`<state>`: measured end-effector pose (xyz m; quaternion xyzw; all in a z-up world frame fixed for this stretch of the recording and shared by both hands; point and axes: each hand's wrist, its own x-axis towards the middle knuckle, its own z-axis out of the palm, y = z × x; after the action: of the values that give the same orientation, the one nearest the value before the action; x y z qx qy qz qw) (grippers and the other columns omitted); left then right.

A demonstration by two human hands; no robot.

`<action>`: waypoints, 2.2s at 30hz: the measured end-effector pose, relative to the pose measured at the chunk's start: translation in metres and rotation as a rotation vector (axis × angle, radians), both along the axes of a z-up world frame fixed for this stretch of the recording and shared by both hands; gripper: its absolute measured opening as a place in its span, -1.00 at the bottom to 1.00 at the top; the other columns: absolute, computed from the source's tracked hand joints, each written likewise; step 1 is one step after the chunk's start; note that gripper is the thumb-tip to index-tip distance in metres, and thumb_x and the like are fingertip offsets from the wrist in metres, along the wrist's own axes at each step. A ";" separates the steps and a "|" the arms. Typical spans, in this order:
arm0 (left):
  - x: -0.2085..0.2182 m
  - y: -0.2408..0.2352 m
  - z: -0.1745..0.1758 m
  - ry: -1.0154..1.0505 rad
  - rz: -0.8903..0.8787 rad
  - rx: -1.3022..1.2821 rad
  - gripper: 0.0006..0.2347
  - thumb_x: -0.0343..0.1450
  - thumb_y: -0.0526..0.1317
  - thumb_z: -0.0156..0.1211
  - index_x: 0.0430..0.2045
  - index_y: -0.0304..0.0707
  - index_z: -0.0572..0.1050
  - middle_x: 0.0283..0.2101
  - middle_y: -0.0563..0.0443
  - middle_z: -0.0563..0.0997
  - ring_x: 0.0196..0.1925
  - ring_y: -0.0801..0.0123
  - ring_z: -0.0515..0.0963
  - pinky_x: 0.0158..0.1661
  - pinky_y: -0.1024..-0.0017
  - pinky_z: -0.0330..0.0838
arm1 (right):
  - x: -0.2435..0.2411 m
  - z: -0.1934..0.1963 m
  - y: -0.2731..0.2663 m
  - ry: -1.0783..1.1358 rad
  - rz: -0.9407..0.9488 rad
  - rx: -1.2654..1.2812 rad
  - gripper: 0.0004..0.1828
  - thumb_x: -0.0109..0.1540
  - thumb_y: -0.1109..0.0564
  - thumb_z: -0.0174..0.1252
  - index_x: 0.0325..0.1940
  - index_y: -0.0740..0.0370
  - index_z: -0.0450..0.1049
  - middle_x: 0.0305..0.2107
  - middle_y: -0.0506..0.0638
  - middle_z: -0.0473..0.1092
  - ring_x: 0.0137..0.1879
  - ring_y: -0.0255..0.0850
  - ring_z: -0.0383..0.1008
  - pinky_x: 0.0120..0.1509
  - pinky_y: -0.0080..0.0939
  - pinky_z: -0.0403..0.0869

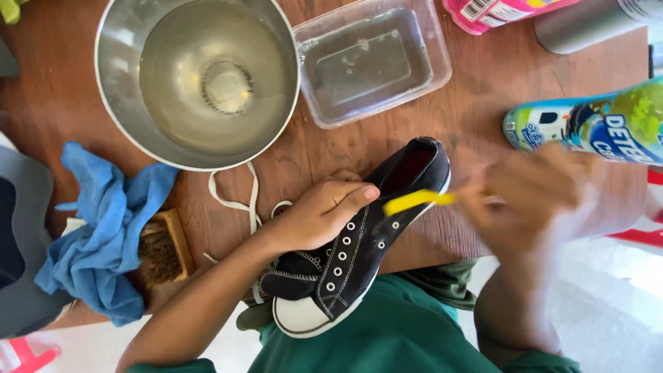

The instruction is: The person cleans a black canvas shoe using a yellow brush and a blue cloth. They scrub the shoe's interior and exterior, wipe it down, and then pour a blue liquid into a plastic container. The person dips the brush into the container and continues scrubbing the shoe's exterior.

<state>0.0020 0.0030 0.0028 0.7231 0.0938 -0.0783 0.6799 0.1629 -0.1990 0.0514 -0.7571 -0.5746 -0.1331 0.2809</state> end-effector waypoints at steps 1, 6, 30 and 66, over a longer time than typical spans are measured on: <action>0.000 0.002 0.001 -0.054 -0.012 0.008 -0.61 0.60 0.00 -0.24 -0.66 -0.12 0.20 -0.55 0.23 0.25 -0.24 0.44 0.37 -0.06 0.43 0.30 | -0.001 0.009 -0.002 -0.015 -0.111 -0.070 -0.59 0.08 0.44 0.18 -0.73 0.16 0.20 -0.71 -0.03 0.19 -0.48 -0.10 0.07 -0.14 0.00 0.14; -0.005 -0.003 -0.033 -0.196 0.024 -0.049 -0.72 0.60 -0.20 -0.04 -0.27 -0.37 0.64 -0.43 -0.20 0.63 -0.09 0.00 0.59 0.09 0.09 0.44 | -0.027 -0.035 -0.020 0.065 -0.030 -0.030 -0.68 0.00 0.36 0.24 -0.74 0.11 0.32 -0.71 -0.09 0.23 -0.55 -0.05 0.13 -0.26 -0.08 0.19; 0.007 0.003 -0.001 -0.201 -0.183 0.129 -0.63 0.62 -0.08 -0.22 -0.65 -0.12 0.24 -0.64 0.20 0.17 -0.60 0.46 0.26 -0.10 0.39 0.25 | -0.008 -0.018 -0.016 -0.042 -0.004 0.010 -0.64 0.08 0.22 0.08 -0.78 0.09 0.16 -0.81 -0.05 0.15 -0.54 -0.03 0.14 -0.07 0.21 0.12; 0.003 0.004 0.008 -0.052 -0.051 0.091 -0.60 0.60 -0.02 -0.17 -0.68 -0.11 0.13 -0.64 0.27 0.12 -0.57 0.59 0.17 -0.48 0.38 0.09 | -0.047 -0.019 0.009 -0.393 -0.262 -0.319 -0.50 0.24 -0.13 -0.02 -0.76 0.07 0.32 -0.70 0.06 0.16 -0.50 0.01 0.15 0.14 0.43 0.39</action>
<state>0.0054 0.0070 0.0104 0.7571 0.0610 -0.0723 0.6464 0.1163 -0.1895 0.0326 -0.8192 -0.5290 -0.2204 0.0220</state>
